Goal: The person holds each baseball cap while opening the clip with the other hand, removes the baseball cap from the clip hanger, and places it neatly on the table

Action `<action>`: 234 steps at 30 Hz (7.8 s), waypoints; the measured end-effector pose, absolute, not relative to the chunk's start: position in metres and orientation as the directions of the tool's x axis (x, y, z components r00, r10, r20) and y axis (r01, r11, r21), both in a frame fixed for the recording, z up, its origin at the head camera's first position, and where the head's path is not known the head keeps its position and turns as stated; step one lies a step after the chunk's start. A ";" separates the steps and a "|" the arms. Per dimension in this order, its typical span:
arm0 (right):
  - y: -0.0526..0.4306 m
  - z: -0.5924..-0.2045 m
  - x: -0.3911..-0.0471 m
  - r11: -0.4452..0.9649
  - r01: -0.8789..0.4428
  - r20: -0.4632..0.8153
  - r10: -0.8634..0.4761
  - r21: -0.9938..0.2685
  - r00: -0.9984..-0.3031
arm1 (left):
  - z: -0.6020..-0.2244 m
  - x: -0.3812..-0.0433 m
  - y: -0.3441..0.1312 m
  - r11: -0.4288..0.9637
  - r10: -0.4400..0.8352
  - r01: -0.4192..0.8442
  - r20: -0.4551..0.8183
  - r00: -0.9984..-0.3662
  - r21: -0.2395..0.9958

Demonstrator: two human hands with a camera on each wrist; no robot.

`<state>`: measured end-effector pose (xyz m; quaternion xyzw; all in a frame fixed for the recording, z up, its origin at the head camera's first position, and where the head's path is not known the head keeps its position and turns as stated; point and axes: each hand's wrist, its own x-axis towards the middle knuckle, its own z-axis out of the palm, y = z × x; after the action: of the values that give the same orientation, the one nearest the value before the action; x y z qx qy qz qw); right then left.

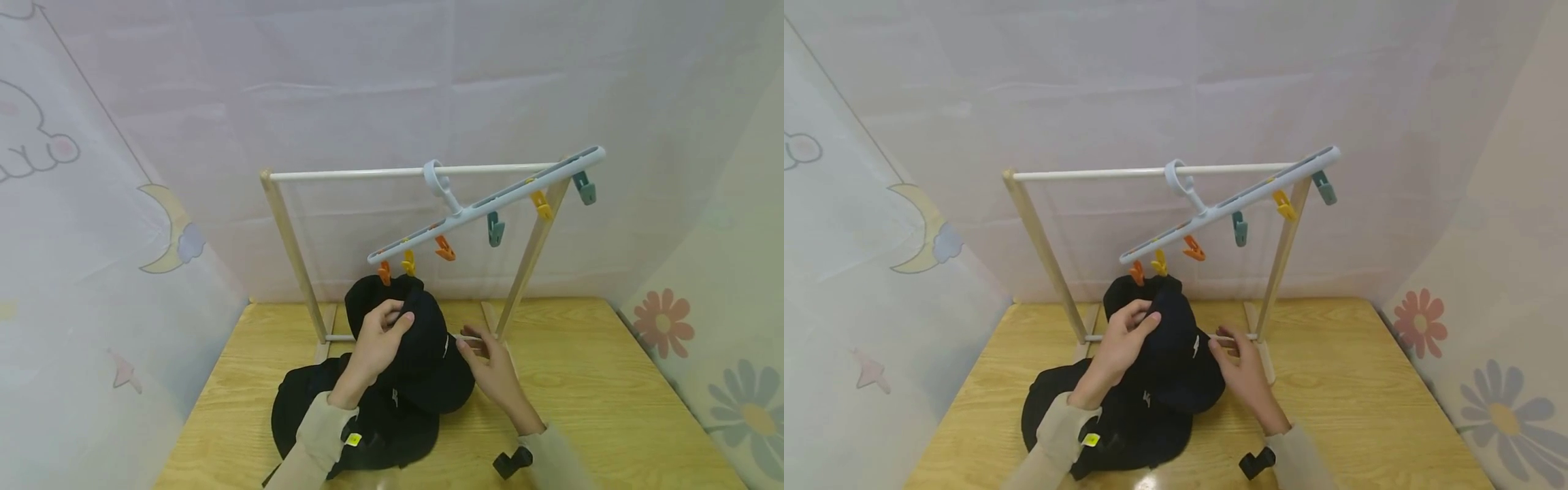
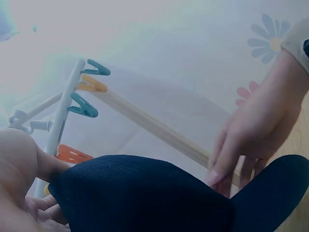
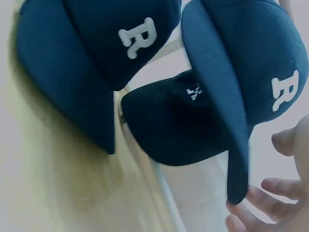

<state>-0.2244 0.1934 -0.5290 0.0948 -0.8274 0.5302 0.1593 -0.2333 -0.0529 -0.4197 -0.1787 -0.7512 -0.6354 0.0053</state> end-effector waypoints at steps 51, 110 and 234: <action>0.206 -0.572 -0.175 -0.204 0.086 -0.096 0.041 -0.975 -0.995 | -0.448 -0.191 -0.080 0.186 0.304 0.178 0.116 -0.946 0.966; 0.181 -0.589 -0.195 0.136 0.148 -0.146 0.024 -0.980 -0.989 | -0.463 -0.164 -0.115 0.464 0.219 0.174 0.078 -0.973 0.868; 0.115 -0.431 -0.253 0.420 -0.623 0.656 -0.083 -0.660 -0.750 | -0.413 -0.249 -0.129 0.462 0.171 0.374 0.333 -0.927 0.804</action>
<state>-0.2533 0.1153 -0.4311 0.2217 -0.7963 0.4910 0.2752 -0.2493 -0.1289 -0.4127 -0.1605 -0.8488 -0.4932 0.1026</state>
